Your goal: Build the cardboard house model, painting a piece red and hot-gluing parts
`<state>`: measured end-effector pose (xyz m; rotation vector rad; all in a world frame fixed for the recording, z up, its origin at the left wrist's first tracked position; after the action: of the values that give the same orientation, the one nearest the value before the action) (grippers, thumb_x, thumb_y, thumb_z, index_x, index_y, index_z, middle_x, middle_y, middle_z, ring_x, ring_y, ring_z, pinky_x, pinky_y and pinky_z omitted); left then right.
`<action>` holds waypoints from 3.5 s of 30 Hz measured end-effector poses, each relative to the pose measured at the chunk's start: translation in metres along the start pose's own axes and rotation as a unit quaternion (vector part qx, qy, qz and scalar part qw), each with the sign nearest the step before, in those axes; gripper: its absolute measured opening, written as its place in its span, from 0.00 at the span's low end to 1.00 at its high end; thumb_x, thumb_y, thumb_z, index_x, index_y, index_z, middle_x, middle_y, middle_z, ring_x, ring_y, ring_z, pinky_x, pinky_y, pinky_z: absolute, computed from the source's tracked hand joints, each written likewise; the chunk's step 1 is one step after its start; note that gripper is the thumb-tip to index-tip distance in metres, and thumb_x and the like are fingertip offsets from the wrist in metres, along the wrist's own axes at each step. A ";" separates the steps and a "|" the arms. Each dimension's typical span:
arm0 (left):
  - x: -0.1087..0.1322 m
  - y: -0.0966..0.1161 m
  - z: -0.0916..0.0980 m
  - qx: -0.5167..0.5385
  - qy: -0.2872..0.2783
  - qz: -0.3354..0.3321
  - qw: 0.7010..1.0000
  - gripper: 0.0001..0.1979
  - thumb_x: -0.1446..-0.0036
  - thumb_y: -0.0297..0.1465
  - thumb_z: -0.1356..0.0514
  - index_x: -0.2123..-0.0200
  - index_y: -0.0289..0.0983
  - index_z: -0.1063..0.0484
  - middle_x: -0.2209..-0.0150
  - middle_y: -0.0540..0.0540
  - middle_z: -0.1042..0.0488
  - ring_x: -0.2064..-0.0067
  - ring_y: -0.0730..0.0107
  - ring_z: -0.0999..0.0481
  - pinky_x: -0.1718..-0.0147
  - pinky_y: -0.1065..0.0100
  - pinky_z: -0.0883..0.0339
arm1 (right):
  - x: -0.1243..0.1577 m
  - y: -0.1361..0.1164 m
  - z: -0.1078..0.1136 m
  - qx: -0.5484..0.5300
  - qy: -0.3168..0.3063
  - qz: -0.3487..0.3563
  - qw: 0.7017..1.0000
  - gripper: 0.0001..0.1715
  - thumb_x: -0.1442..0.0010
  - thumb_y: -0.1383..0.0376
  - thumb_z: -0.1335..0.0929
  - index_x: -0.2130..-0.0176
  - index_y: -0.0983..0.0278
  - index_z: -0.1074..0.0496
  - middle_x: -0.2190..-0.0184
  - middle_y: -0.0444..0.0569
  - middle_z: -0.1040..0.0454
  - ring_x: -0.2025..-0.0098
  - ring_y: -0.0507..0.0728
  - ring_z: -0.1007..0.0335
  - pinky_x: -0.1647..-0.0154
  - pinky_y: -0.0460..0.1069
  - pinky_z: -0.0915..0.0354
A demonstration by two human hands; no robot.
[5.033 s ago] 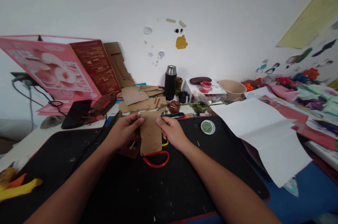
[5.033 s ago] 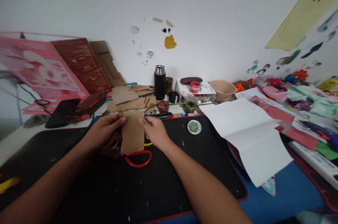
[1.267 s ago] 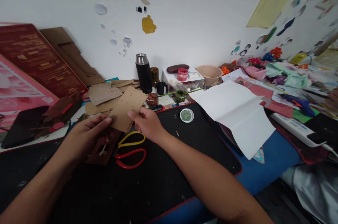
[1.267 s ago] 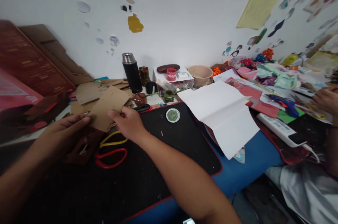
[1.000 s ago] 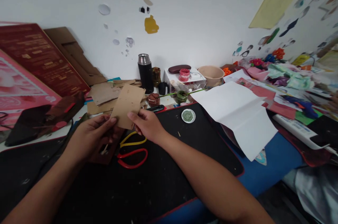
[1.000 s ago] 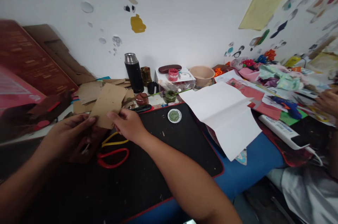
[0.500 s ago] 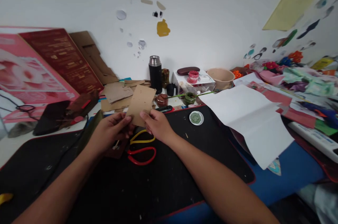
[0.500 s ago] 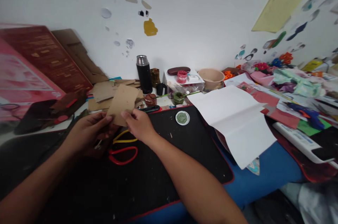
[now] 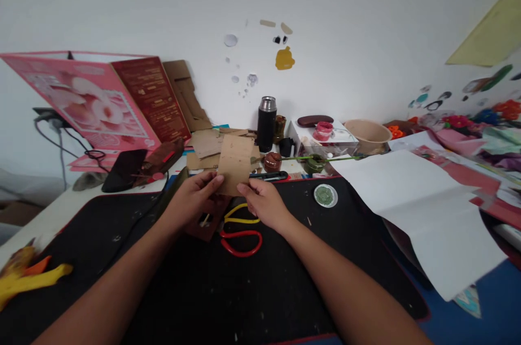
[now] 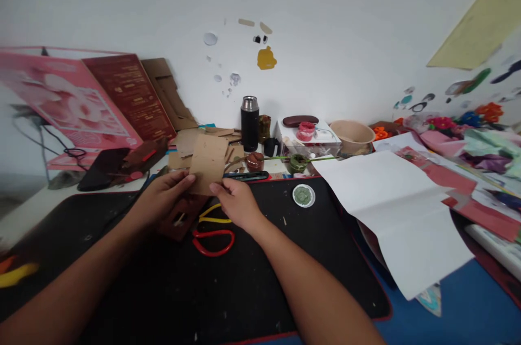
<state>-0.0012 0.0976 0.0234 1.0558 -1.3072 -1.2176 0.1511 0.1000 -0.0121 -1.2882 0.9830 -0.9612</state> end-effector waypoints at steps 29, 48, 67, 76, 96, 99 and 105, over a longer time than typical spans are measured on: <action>-0.005 -0.014 -0.008 0.088 -0.042 0.004 0.995 0.25 0.51 0.51 0.24 0.65 0.37 0.26 0.77 0.53 0.27 0.79 0.73 0.31 0.80 0.72 0.37 | 0.010 -0.016 -0.008 -0.024 -0.032 0.009 0.999 0.27 0.35 0.41 0.31 0.68 0.59 0.35 0.83 0.35 0.38 0.82 0.49 0.45 0.81 0.45 0.47; -0.005 -0.022 -0.004 0.060 -0.031 0.031 0.997 0.28 0.56 0.50 0.22 0.60 0.36 0.22 0.66 0.46 0.18 0.70 0.68 0.21 0.71 0.69 0.27 | 0.004 -0.012 0.012 -0.041 0.039 -0.002 0.998 0.27 0.38 0.41 0.30 0.68 0.60 0.34 0.82 0.36 0.37 0.83 0.50 0.43 0.82 0.46 0.46; -0.004 -0.021 -0.013 0.038 -0.061 0.046 0.996 0.33 0.61 0.53 0.21 0.60 0.36 0.22 0.70 0.50 0.21 0.71 0.70 0.23 0.72 0.71 0.29 | 0.003 -0.009 0.015 -0.010 0.052 -0.003 0.999 0.30 0.39 0.38 0.30 0.69 0.60 0.33 0.84 0.36 0.39 0.83 0.51 0.44 0.81 0.47 0.47; -0.002 -0.011 -0.012 0.002 -0.064 0.004 0.998 0.28 0.55 0.53 0.24 0.64 0.37 0.24 0.73 0.50 0.24 0.74 0.70 0.26 0.75 0.70 0.33 | 0.003 -0.012 0.013 -0.003 0.041 0.011 0.999 0.32 0.39 0.36 0.30 0.72 0.59 0.36 0.85 0.37 0.39 0.83 0.51 0.44 0.81 0.46 0.48; -0.007 -0.010 -0.002 0.012 -0.036 -0.008 0.999 0.28 0.54 0.52 0.24 0.60 0.36 0.20 0.65 0.47 0.18 0.70 0.65 0.22 0.71 0.68 0.29 | 0.002 -0.004 0.008 0.038 0.036 0.013 0.999 0.32 0.36 0.37 0.32 0.73 0.59 0.35 0.85 0.37 0.40 0.82 0.51 0.45 0.80 0.47 0.49; -0.008 -0.012 -0.001 0.008 -0.038 -0.016 0.999 0.27 0.53 0.51 0.25 0.60 0.37 0.20 0.66 0.47 0.18 0.71 0.66 0.23 0.71 0.68 0.30 | 0.003 -0.003 0.007 0.045 0.035 0.010 0.998 0.31 0.36 0.37 0.32 0.73 0.59 0.35 0.85 0.37 0.40 0.82 0.51 0.45 0.81 0.46 0.49; -0.007 -0.013 -0.002 0.024 -0.043 -0.015 0.999 0.25 0.52 0.50 0.24 0.60 0.37 0.20 0.64 0.47 0.18 0.69 0.66 0.23 0.71 0.68 0.29 | 0.004 -0.006 0.008 0.026 0.035 0.017 0.999 0.31 0.36 0.38 0.31 0.72 0.59 0.35 0.84 0.37 0.39 0.82 0.51 0.44 0.80 0.47 0.47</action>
<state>0.0014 0.1028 0.0100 1.0714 -1.3974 -1.2715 0.1595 0.0979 -0.0057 -1.1974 1.0236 -1.0058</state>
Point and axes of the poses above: each hand's wrist, its own x-axis away from the middle knuckle, its own z-axis out of the back of the hand, y = z × x, the point moved 10 cm from there along -x, towards the middle knuckle
